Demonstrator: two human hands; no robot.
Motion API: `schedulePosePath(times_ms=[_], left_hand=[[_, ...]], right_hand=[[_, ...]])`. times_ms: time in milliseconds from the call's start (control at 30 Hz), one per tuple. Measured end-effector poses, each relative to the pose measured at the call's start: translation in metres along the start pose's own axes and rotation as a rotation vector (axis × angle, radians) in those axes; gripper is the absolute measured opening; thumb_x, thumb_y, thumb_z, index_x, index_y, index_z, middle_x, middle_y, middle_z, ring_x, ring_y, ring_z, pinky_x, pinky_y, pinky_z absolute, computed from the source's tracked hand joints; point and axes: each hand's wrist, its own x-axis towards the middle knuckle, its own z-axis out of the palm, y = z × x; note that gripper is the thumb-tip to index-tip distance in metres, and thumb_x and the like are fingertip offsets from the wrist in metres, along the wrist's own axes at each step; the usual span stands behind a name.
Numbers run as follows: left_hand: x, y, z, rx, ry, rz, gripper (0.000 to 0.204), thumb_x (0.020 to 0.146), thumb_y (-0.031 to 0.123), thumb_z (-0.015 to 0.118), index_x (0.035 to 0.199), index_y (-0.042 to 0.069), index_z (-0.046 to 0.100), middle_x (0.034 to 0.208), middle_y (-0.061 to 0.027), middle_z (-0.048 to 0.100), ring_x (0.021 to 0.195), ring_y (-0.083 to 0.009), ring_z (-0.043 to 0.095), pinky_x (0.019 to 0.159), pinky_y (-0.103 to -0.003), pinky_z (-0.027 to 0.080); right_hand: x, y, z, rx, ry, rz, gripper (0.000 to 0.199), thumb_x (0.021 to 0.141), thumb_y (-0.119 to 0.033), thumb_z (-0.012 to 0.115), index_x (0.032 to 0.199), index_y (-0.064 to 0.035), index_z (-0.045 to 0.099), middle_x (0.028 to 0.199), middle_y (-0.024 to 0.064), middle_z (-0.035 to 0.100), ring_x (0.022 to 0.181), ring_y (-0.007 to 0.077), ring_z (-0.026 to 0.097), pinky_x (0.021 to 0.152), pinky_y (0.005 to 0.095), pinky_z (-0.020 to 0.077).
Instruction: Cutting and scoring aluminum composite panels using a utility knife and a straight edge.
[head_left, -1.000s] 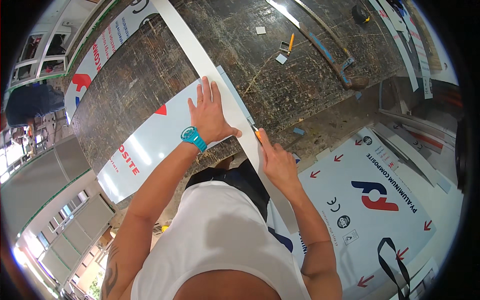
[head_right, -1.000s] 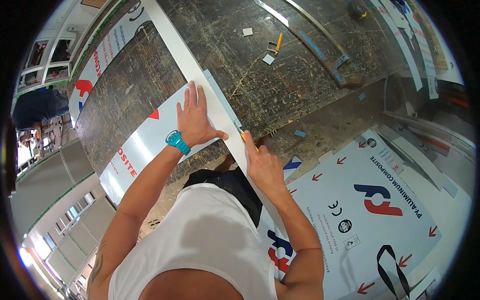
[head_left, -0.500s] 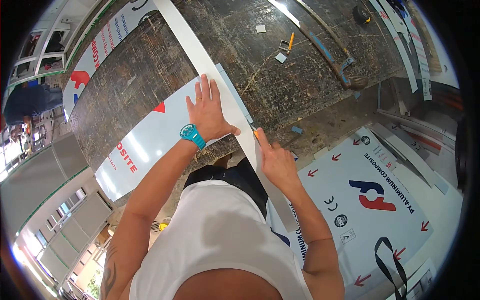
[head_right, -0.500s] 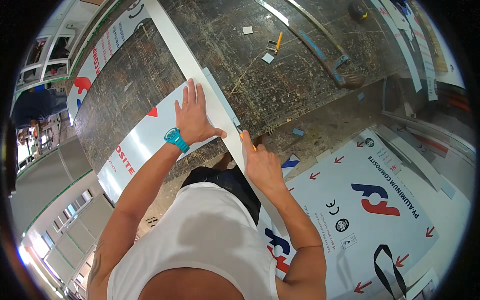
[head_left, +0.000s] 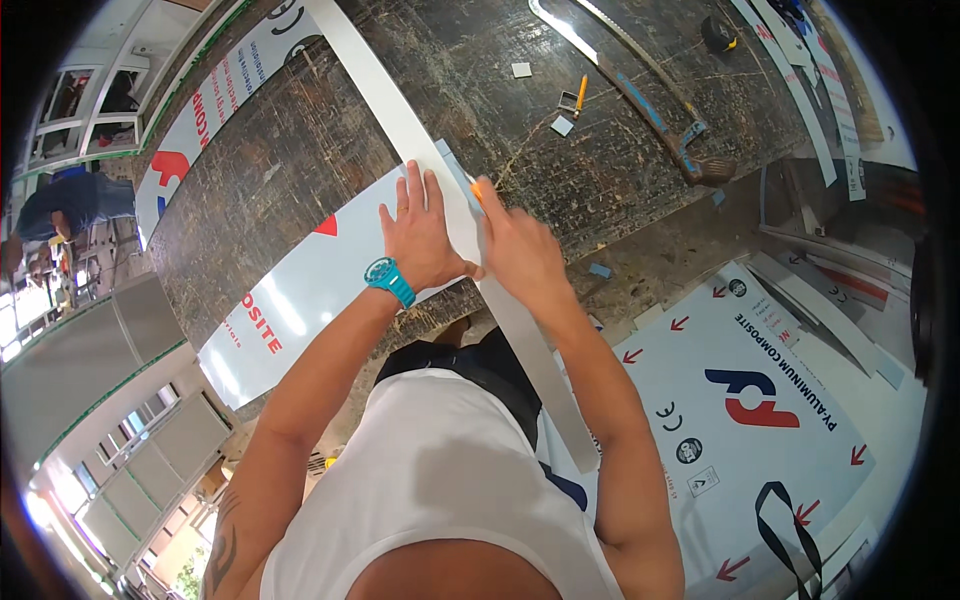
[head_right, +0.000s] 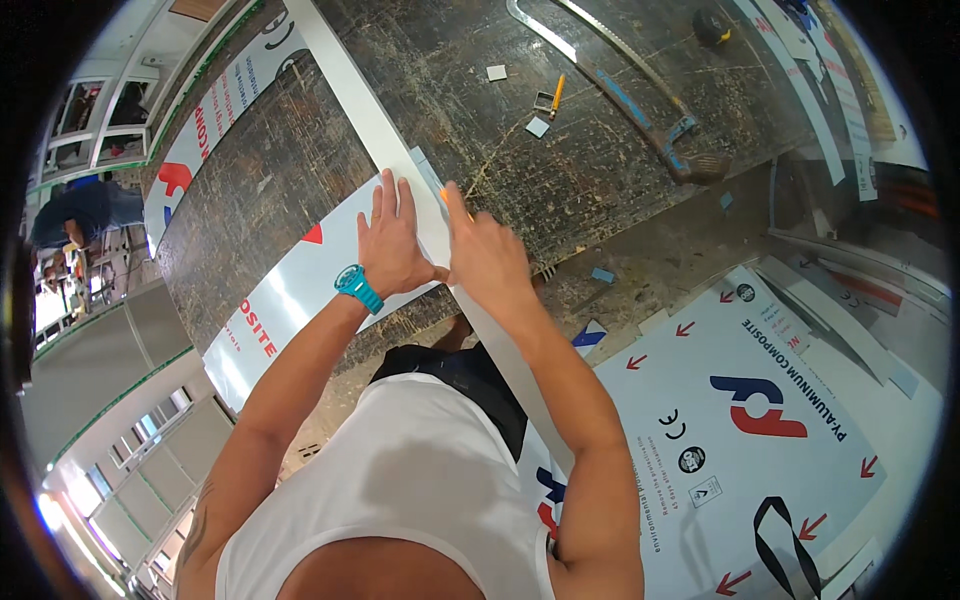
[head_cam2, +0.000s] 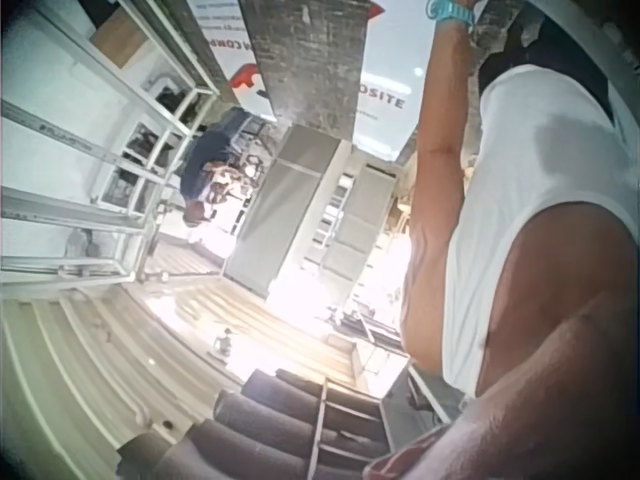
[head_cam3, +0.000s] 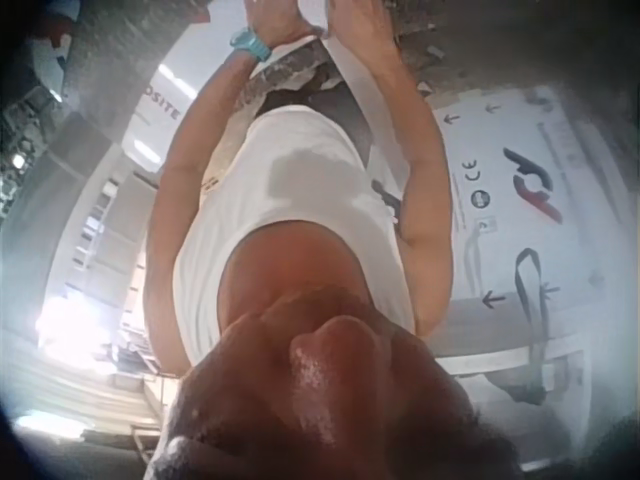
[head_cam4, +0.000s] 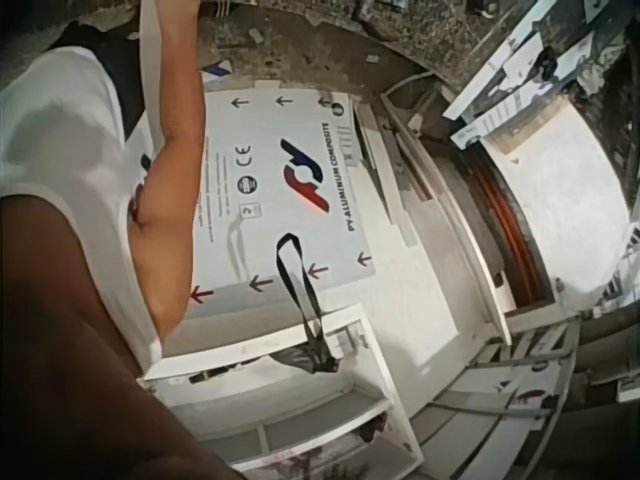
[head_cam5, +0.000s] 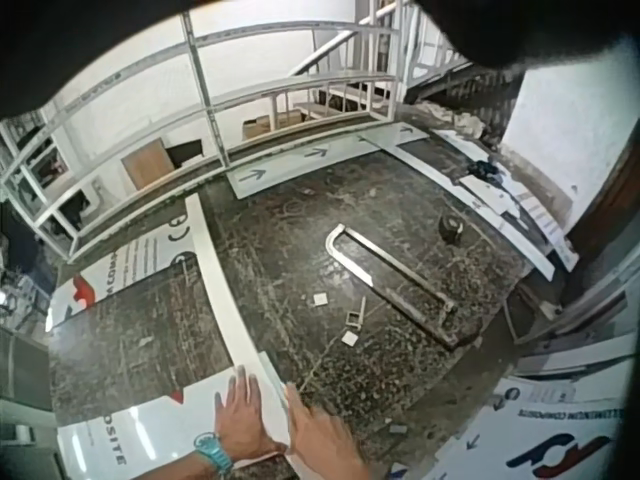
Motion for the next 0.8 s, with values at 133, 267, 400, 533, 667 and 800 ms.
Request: schedulePosePath(times_ms=[133, 267, 400, 533, 667, 800], left_hand=[[0.000, 0.000, -0.001, -0.007, 0.025, 0.004, 0.151, 0.050, 0.056, 0.098, 0.161, -0.011, 0.019, 0.170, -0.0350, 0.007, 0.155, -0.0523, 0.022, 0.115, -0.073, 0.029], [0.002, -0.001, 0.000, -0.034, 0.012, 0.009, 0.151, 0.050, 0.055, 0.099, 0.160, -0.011, 0.020, 0.169, -0.0350, 0.008, 0.154, -0.0520, 0.023, 0.115, -0.073, 0.029], [0.002, -0.001, 0.001, -0.044, 0.025, 0.009, 0.150, 0.050, 0.055, 0.099, 0.160, -0.011, 0.021, 0.169, -0.0351, 0.009, 0.154, -0.0517, 0.024, 0.115, -0.073, 0.030], [0.001, -0.002, 0.000, -0.043, 0.025, 0.010, 0.149, 0.049, 0.055, 0.099, 0.160, -0.011, 0.022, 0.169, -0.0351, 0.010, 0.154, -0.0513, 0.024, 0.114, -0.073, 0.030], [0.001, -0.001, 0.000, -0.035, 0.024, 0.018, 0.149, 0.049, 0.055, 0.099, 0.160, -0.011, 0.023, 0.169, -0.0352, 0.011, 0.154, -0.0508, 0.024, 0.114, -0.073, 0.030], [0.002, -0.001, 0.000, -0.009, 0.048, 0.016, 0.149, 0.048, 0.055, 0.099, 0.159, -0.011, 0.024, 0.169, -0.0353, 0.012, 0.154, -0.0502, 0.025, 0.113, -0.072, 0.031]], right_hand=[[0.044, -0.008, 0.015, 0.025, -0.030, -0.012, 0.052, 0.101, -0.020, 0.055, 0.152, -0.0129, 0.045, 0.088, 0.0251, 0.072, 0.073, 0.0472, 0.071, 0.061, 0.0569, 0.0538], [0.055, -0.015, 0.014, 0.026, -0.065, -0.021, 0.048, 0.101, -0.020, 0.053, 0.148, -0.0100, 0.047, 0.093, 0.0260, 0.073, 0.078, 0.0485, 0.072, 0.064, 0.0576, 0.0548], [0.064, -0.022, 0.003, 0.037, -0.117, -0.015, 0.044, 0.101, -0.020, 0.053, 0.143, -0.0075, 0.050, 0.095, 0.0262, 0.074, 0.082, 0.0492, 0.072, 0.068, 0.0582, 0.0555], [0.081, -0.030, -0.011, 0.040, -0.175, -0.007, 0.038, 0.099, -0.018, 0.053, 0.136, -0.0055, 0.052, 0.096, 0.0261, 0.074, 0.085, 0.0495, 0.072, 0.072, 0.0587, 0.0557], [0.093, -0.035, -0.020, -0.005, -0.218, -0.031, 0.032, 0.098, -0.016, 0.053, 0.127, -0.0042, 0.055, 0.096, 0.0261, 0.074, 0.087, 0.0497, 0.071, 0.075, 0.0591, 0.0549], [0.087, -0.036, -0.020, 0.011, -0.191, -0.040, 0.029, 0.096, -0.014, 0.052, 0.123, -0.0030, 0.055, 0.095, 0.0269, 0.074, 0.089, 0.0495, 0.071, 0.075, 0.0580, 0.0548]])
